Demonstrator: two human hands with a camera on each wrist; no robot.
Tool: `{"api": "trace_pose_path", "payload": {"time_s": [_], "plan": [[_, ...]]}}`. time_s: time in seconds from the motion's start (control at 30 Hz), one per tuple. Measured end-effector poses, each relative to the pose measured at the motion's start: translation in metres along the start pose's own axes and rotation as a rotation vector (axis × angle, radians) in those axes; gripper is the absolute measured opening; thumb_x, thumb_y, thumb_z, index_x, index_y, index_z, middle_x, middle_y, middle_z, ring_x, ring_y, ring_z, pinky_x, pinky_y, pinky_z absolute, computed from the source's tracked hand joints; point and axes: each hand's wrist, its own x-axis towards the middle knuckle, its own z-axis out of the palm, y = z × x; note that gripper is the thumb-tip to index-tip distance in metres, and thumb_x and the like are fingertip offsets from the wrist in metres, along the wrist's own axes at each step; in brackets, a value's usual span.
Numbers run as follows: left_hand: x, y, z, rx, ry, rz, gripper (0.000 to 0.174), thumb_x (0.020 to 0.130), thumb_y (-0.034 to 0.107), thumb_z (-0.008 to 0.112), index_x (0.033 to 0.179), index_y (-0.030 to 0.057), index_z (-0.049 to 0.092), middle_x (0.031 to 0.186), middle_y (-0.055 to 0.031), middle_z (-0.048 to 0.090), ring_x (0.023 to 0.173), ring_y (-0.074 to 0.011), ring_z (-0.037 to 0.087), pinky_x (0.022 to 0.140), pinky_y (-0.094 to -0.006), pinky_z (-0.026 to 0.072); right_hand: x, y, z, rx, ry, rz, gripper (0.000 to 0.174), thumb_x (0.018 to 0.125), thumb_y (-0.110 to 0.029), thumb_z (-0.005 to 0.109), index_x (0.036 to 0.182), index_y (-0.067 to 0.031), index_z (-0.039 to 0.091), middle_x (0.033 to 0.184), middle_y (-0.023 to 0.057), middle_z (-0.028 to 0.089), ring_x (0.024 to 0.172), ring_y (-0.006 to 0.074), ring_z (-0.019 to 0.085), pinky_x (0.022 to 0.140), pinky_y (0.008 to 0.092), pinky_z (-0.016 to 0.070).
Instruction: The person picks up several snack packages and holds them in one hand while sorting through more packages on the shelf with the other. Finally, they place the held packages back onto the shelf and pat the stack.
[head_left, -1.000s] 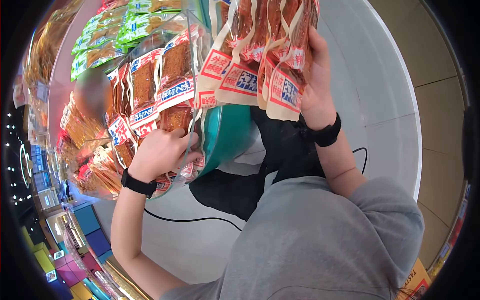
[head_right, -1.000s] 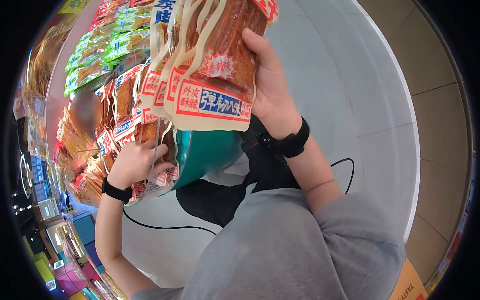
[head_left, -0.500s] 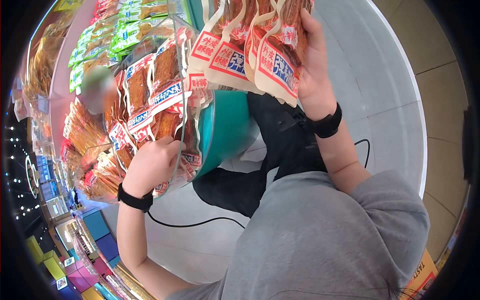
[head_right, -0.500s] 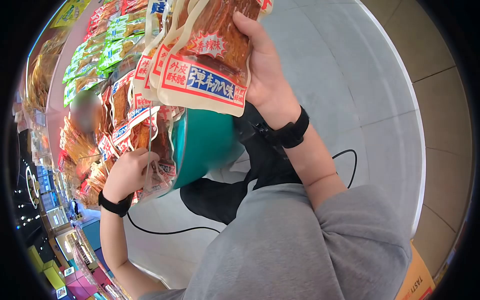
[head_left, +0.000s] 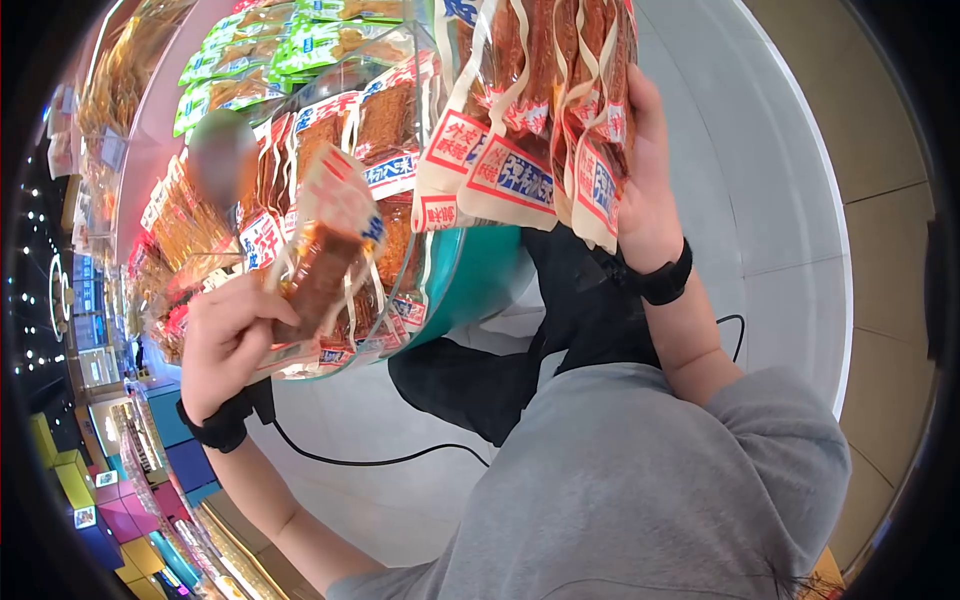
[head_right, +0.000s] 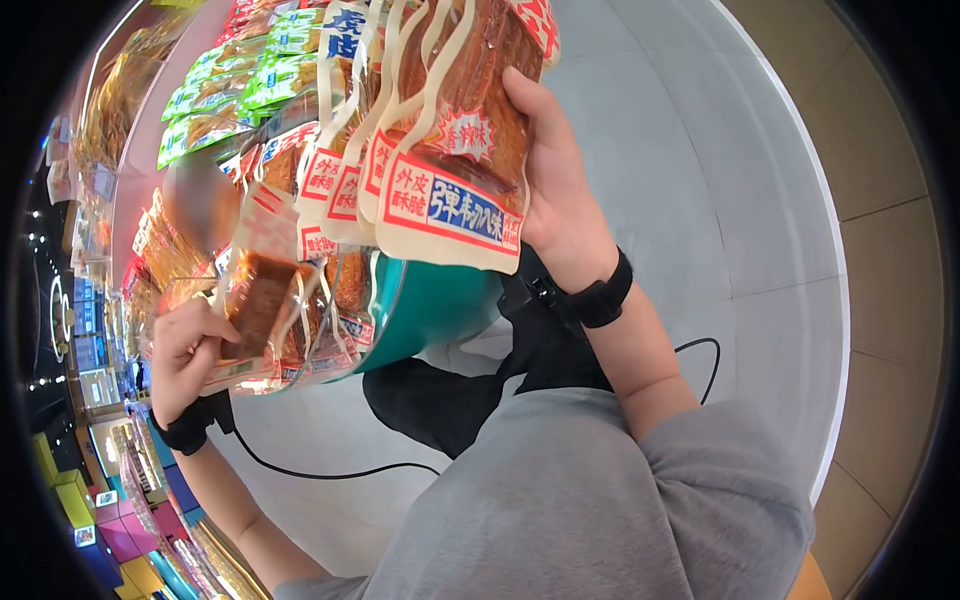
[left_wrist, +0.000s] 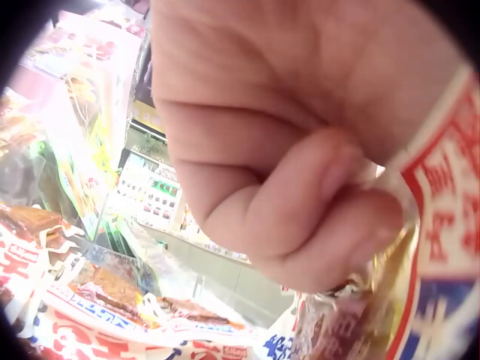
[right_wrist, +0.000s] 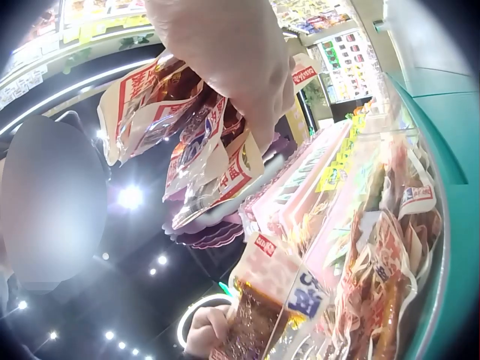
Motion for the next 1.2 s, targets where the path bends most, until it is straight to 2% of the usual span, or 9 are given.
{"api": "trace_pose_path", "payload": {"time_s": [0.13, 0.2, 0.23, 0.27, 0.4, 0.57, 0.8, 0.97, 1.2], "plan": [[0.008, 0.01, -0.002, 0.18, 0.319, -0.041, 0.012, 0.068, -0.009, 0.045, 0.073, -0.0001, 0.051, 0.061, -0.0066, 0.05, 0.051, -0.0146, 0.047, 0.05, -0.0256, 0.0362, -0.006, 0.026, 0.007, 0.1, -0.11, -0.051, 0.041, 0.086, -0.026, 0.049, 0.119, -0.0015, 0.042, 0.115, 0.016, 0.053, 0.102, 0.0274, 0.054, 0.089, 0.0438, 0.0444], [0.017, 0.014, 0.014, 0.167, 0.397, -0.073, 0.009, 0.071, -0.007, 0.048, 0.077, 0.0004, 0.049, 0.061, -0.009, 0.049, 0.052, -0.017, 0.047, 0.05, -0.027, 0.0376, -0.005, 0.038, 0.006, -0.148, -0.338, -0.143, 0.044, 0.088, -0.032, 0.045, 0.123, -0.0063, 0.041, 0.126, 0.0079, 0.044, 0.113, 0.0191, 0.046, 0.093, 0.0365, 0.0415], [0.024, 0.018, 0.021, 0.201, 0.384, -0.04, 0.01, 0.072, -0.005, 0.052, 0.078, 0.0014, 0.047, 0.061, -0.0111, 0.048, 0.052, -0.0219, 0.048, 0.05, -0.0293, 0.0388, -0.006, 0.035, 0.015, 0.039, -0.07, 0.052, 0.043, 0.087, -0.031, 0.045, 0.123, -0.0067, 0.041, 0.126, 0.0083, 0.045, 0.112, 0.0204, 0.047, 0.094, 0.0388, 0.0401], [0.027, 0.024, 0.027, 0.184, 0.328, -0.145, 0.011, 0.072, -0.003, 0.052, 0.079, 0.0028, 0.045, 0.064, -0.013, 0.049, 0.056, -0.0268, 0.051, 0.051, -0.0321, 0.0407, -0.005, 0.038, 0.015, 0.033, -0.079, 0.066, 0.043, 0.087, -0.031, 0.045, 0.123, -0.0067, 0.041, 0.126, 0.0083, 0.045, 0.112, 0.0204, 0.047, 0.094, 0.0388, 0.0401], [0.043, 0.028, 0.053, 0.335, 0.351, 0.133, 0.02, 0.07, 0.004, 0.058, 0.084, 0.005, 0.044, 0.07, -0.0128, 0.051, 0.062, -0.0283, 0.055, 0.049, -0.0354, 0.0417, -0.005, 0.048, 0.012, 0.124, -0.08, 0.12, 0.046, 0.086, -0.033, 0.046, 0.124, -0.0082, 0.041, 0.125, 0.0087, 0.046, 0.111, 0.022, 0.048, 0.095, 0.0405, 0.0394], [0.052, 0.031, 0.064, 0.371, 0.245, 0.178, 0.045, 0.068, 0.008, 0.063, 0.109, 0.0028, 0.043, 0.09, -0.0083, 0.051, 0.099, -0.0248, 0.047, 0.089, -0.0496, 0.0306, -0.012, 0.037, 0.006, 0.101, 0.018, -0.005, 0.048, 0.085, -0.037, 0.047, 0.123, -0.0079, 0.042, 0.122, 0.0109, 0.049, 0.107, 0.0268, 0.051, 0.09, 0.0428, 0.0437], [0.059, 0.016, 0.07, -0.236, 0.053, 0.151, 0.058, 0.07, -0.002, 0.054, 0.123, -0.001, 0.03, 0.112, -0.0202, 0.043, 0.109, -0.0365, 0.041, 0.093, -0.0402, 0.033, -0.013, 0.035, -0.007, -0.017, 0.139, 0.006, 0.049, 0.083, -0.038, 0.05, 0.121, -0.0087, 0.044, 0.12, 0.0099, 0.05, 0.104, 0.0246, 0.052, 0.088, 0.0387, 0.0461], [0.062, 0.001, 0.07, -0.526, 0.084, -0.045, 0.045, 0.078, -0.009, 0.05, 0.12, 0.0022, 0.036, 0.107, -0.0116, 0.043, 0.105, -0.0193, 0.048, 0.09, -0.0314, 0.0419, -0.012, 0.037, -0.011, -0.047, 0.185, -0.012, 0.05, 0.082, -0.039, 0.052, 0.121, -0.009, 0.045, 0.119, 0.0096, 0.05, 0.104, 0.0241, 0.053, 0.087, 0.0382, 0.0468], [0.065, -0.032, 0.078, -0.421, -0.005, -0.103, 0.047, 0.082, 0.01, 0.058, 0.124, 0.0023, 0.038, 0.117, -0.0134, 0.044, 0.109, -0.0218, 0.048, 0.088, -0.0306, 0.042, -0.014, 0.038, -0.011, -0.107, 0.333, -0.069, 0.05, 0.082, -0.041, 0.05, 0.12, -0.0089, 0.046, 0.117, 0.0103, 0.052, 0.098, 0.0249, 0.056, 0.079, 0.0387, 0.051]]}}
